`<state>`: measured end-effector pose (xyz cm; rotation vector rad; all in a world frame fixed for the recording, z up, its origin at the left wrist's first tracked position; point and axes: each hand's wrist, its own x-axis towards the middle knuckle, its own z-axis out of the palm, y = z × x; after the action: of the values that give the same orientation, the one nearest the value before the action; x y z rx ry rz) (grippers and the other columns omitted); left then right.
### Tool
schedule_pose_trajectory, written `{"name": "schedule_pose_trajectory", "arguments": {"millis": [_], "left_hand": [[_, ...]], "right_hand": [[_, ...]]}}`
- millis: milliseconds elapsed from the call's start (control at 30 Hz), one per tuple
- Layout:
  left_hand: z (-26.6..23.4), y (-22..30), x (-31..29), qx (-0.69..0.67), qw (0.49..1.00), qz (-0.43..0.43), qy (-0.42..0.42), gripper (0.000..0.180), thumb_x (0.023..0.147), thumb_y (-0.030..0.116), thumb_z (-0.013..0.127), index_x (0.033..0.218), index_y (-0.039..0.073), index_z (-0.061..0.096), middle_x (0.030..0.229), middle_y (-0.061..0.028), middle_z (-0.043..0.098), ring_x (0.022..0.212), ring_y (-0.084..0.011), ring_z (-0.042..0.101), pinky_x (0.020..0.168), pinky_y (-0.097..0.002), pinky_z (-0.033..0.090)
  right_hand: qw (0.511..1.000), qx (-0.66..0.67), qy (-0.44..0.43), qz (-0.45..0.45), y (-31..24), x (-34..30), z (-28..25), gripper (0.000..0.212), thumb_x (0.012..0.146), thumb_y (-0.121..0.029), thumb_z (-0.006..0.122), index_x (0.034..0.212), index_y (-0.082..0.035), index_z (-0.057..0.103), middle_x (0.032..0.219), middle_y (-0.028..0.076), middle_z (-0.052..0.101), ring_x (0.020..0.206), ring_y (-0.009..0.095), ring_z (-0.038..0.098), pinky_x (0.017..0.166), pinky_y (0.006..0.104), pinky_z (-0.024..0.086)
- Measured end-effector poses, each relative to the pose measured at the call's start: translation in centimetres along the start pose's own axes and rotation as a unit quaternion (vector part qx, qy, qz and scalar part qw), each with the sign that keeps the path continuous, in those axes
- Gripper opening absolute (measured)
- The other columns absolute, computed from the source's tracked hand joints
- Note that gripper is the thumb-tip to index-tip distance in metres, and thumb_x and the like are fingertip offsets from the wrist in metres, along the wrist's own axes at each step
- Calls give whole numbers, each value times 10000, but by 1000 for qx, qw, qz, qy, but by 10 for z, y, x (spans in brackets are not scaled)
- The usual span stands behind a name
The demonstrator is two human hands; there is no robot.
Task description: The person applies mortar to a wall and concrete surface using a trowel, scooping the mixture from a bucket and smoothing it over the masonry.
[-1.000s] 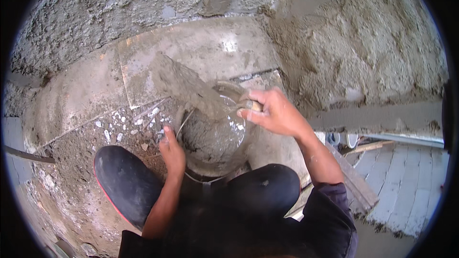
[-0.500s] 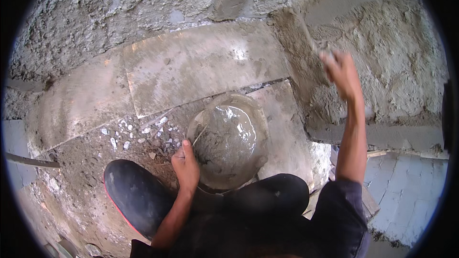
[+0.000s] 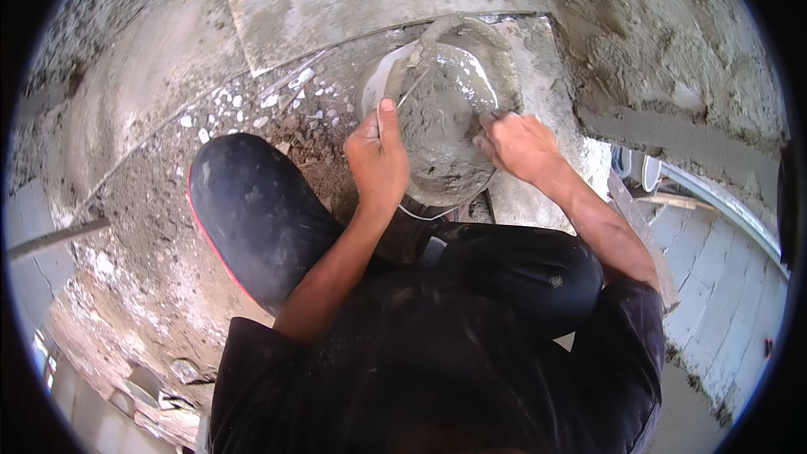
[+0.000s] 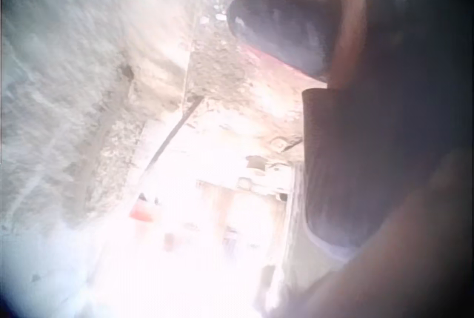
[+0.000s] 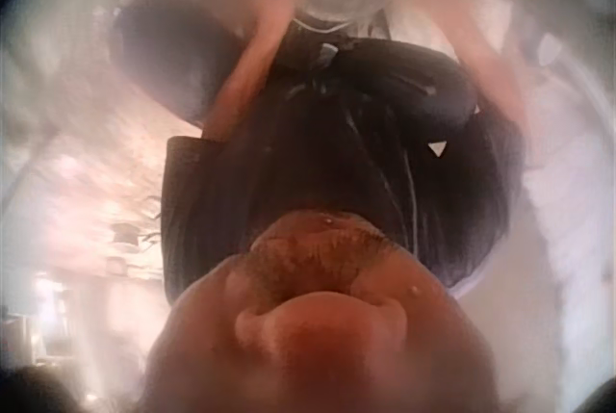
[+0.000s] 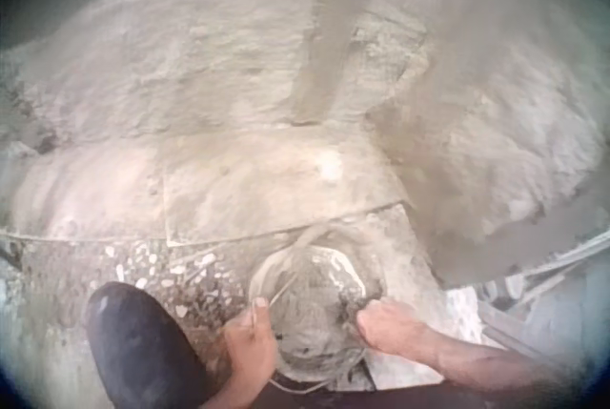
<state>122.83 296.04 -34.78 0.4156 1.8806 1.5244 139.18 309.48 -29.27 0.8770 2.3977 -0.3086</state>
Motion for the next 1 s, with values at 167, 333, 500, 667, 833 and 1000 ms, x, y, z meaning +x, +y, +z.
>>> {"name": "schedule_pose_trajectory", "arguments": {"millis": [167,333,500,667,833,1000], "left_hand": [[-2,-8,0,4,1000,3,28,493,1038,343,506,846,-89,645,591,-63,505,614,-122,440,570,-357,395],[-1,-11,8,-2,999,12,43,488,1038,350,512,797,-61,620,613,-3,498,629,-101,419,552,-347,363],[-1,-19,12,18,996,49,77,504,1048,316,502,662,-2,443,601,35,393,619,-89,355,525,-353,292],[-13,-22,11,52,995,9,84,500,1053,322,493,668,3,484,613,41,400,617,-80,349,525,-324,282],[-4,-9,6,36,996,16,86,485,1057,317,480,705,-16,510,631,34,399,634,-89,340,533,-321,280],[-1,-4,2,54,993,12,100,470,1058,308,475,732,-29,509,637,23,402,638,-92,337,540,-335,290]], "right_hand": [[986,164,-14,-18,14,-40,16,319,900,-288,660,1056,-11,633,766,231,654,783,430,654,713,502,519],[992,89,92,20,40,-59,16,280,901,-296,651,960,-27,602,788,232,654,773,439,638,688,524,504],[955,100,273,-62,47,-50,-34,326,870,-290,699,924,15,598,703,232,599,735,456,604,654,505,489],[923,334,114,-151,47,-19,-141,234,895,-229,698,966,-8,671,709,138,668,572,266,634,546,347,524],[844,535,-18,20,144,76,-212,218,947,-190,640,953,21,694,635,82,630,500,105,572,403,236,497],[907,326,232,132,260,174,-232,228,963,-182,595,981,29,679,700,114,627,520,172,553,435,325,451]]}}
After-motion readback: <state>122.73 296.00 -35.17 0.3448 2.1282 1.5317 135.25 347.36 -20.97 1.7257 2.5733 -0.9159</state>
